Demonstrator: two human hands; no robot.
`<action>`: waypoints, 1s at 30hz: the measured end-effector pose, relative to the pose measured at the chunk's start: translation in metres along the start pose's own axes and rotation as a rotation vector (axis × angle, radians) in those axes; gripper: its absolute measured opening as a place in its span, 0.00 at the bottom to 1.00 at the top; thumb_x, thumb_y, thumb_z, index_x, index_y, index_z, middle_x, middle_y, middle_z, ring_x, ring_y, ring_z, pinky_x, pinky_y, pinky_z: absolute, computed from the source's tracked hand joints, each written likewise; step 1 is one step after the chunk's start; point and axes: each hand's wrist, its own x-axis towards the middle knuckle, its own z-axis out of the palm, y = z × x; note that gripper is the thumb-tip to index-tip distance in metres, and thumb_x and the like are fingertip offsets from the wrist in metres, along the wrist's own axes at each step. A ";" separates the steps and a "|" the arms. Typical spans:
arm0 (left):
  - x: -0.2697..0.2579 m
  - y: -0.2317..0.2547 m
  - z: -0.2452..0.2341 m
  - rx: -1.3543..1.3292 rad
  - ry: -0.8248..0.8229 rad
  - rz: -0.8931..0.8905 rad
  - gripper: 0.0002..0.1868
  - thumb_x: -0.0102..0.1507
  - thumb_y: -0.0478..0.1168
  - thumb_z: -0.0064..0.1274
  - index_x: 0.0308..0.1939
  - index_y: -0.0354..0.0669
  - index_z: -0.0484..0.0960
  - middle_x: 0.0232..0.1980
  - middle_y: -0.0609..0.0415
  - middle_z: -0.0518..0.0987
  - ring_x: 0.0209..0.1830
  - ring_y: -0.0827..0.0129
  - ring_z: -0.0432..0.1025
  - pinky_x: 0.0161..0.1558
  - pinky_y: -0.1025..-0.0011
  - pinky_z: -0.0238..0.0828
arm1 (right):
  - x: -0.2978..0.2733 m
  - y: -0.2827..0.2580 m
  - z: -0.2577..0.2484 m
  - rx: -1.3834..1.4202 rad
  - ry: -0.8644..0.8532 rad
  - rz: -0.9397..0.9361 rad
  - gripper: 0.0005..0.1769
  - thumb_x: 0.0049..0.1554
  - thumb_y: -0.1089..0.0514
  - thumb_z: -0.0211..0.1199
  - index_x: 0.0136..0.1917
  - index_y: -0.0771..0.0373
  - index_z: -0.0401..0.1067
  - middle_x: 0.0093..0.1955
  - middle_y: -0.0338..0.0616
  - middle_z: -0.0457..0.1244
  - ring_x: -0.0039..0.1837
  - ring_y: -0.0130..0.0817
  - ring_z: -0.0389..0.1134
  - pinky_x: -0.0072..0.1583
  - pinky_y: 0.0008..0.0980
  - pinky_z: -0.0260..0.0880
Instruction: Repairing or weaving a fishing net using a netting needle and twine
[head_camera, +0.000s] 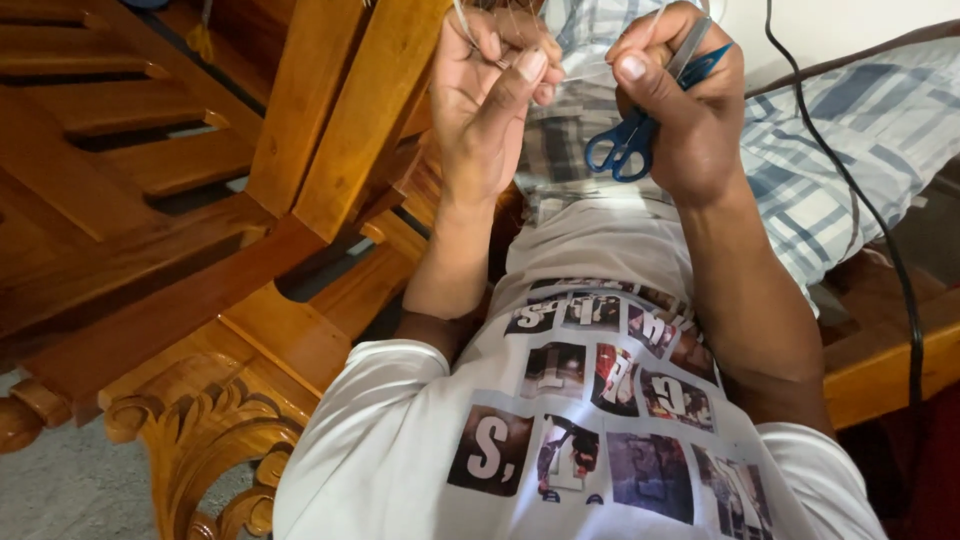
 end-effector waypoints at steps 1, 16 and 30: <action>-0.001 0.000 0.001 0.000 0.002 -0.003 0.13 0.62 0.34 0.52 0.38 0.50 0.61 0.39 0.50 0.74 0.33 0.70 0.68 0.33 0.78 0.64 | 0.000 0.001 -0.001 0.001 0.001 0.003 0.08 0.62 0.56 0.58 0.48 0.62 0.64 0.30 0.33 0.51 0.32 0.23 0.47 0.38 0.25 0.49; -0.007 -0.005 -0.002 0.050 0.060 0.096 0.08 0.66 0.41 0.47 0.40 0.45 0.65 0.46 0.55 0.74 0.36 0.66 0.74 0.32 0.77 0.64 | -0.002 0.008 -0.008 -0.071 -0.024 -0.038 0.06 0.63 0.60 0.58 0.49 0.65 0.64 0.31 0.36 0.52 0.34 0.25 0.51 0.40 0.25 0.54; -0.005 -0.004 0.002 0.031 -0.005 0.012 0.18 0.61 0.31 0.56 0.37 0.51 0.59 0.40 0.48 0.78 0.32 0.70 0.70 0.31 0.77 0.63 | -0.007 -0.001 -0.004 -0.116 -0.023 -0.009 0.06 0.65 0.61 0.56 0.50 0.67 0.65 0.37 0.40 0.57 0.35 0.21 0.50 0.41 0.22 0.48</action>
